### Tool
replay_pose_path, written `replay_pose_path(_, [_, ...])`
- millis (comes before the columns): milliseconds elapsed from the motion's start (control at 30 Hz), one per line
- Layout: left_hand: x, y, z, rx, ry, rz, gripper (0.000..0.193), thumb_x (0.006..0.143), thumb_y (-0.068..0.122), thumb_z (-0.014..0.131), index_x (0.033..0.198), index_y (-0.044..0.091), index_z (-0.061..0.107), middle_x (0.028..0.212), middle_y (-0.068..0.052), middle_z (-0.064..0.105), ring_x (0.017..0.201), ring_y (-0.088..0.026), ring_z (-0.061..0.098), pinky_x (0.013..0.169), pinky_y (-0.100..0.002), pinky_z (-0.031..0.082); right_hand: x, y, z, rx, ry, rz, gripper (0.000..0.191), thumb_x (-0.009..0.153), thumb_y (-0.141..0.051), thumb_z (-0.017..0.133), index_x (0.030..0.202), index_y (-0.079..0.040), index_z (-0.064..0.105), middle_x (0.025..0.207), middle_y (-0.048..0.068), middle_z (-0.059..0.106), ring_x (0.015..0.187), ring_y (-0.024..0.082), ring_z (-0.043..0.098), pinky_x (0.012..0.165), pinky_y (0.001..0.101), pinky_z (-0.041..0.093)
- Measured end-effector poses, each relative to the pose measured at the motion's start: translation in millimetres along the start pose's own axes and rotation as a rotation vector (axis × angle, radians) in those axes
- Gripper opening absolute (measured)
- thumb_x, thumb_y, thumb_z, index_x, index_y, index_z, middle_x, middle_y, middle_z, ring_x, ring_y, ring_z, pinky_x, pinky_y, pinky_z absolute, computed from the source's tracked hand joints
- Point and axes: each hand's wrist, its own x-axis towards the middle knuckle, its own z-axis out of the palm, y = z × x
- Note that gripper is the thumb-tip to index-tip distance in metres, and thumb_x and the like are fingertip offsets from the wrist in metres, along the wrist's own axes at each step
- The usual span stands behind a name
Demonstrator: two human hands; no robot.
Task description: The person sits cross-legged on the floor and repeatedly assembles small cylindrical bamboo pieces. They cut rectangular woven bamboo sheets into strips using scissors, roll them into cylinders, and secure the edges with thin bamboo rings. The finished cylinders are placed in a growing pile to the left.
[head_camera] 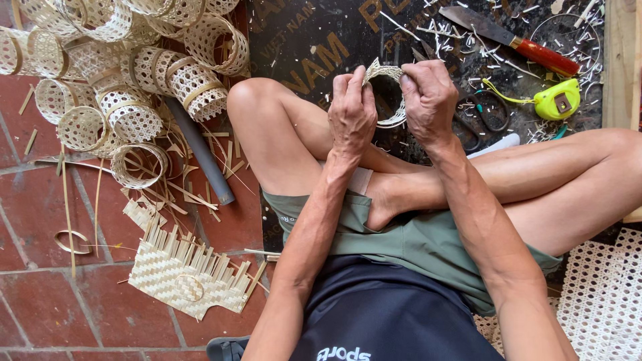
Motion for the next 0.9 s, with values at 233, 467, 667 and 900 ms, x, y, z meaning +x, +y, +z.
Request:
replay_pose_path(233, [20,-3,5,-0.164,-0.078,-0.075,0.023,0.099,0.012,0.069,0.122,0.006,0.069,0.106,-0.009,0.065,0.083,-0.022,0.069,0.073,-0.035,0.057,5,12,3,0.051,0.046,-0.084,0.014,0.103,0.001,0.074,0.115,-0.001,0.070,0.101,0.013,0.068,0.088,0.026,0.068,0.077,0.0371,0.055])
replay_pose_path(467, [23,-16,12,-0.254,-0.102,-0.074,0.019,0.095,0.010,0.074,0.114,0.007,0.073,0.113,-0.009,0.070,0.092,-0.020,0.070,0.082,-0.030,0.057,9,21,4,0.074,0.022,-0.047,0.007,0.106,-0.001,0.071,0.113,0.000,0.068,0.099,0.012,0.065,0.084,0.025,0.063,0.073,0.0365,0.051])
replay_pose_path(667, [32,-43,37,-0.891,-0.280,-0.430,0.022,0.100,0.008,0.067,0.119,-0.003,0.069,0.125,-0.017,0.074,0.110,-0.016,0.070,0.100,-0.029,0.056,13,27,7,0.102,-0.028,-0.047,0.009,0.107,-0.003,0.071,0.115,0.000,0.068,0.100,0.013,0.065,0.086,0.025,0.063,0.074,0.0362,0.051])
replay_pose_path(900, [44,-54,53,-1.186,-0.329,-0.393,0.013,0.102,0.004,0.062,0.111,-0.004,0.064,0.126,-0.016,0.073,0.112,-0.016,0.067,0.104,-0.030,0.053,21,33,14,0.158,0.025,-0.080,0.006,0.110,-0.004,0.068,0.113,0.000,0.066,0.110,0.015,0.069,0.092,0.026,0.067,0.079,0.0362,0.054])
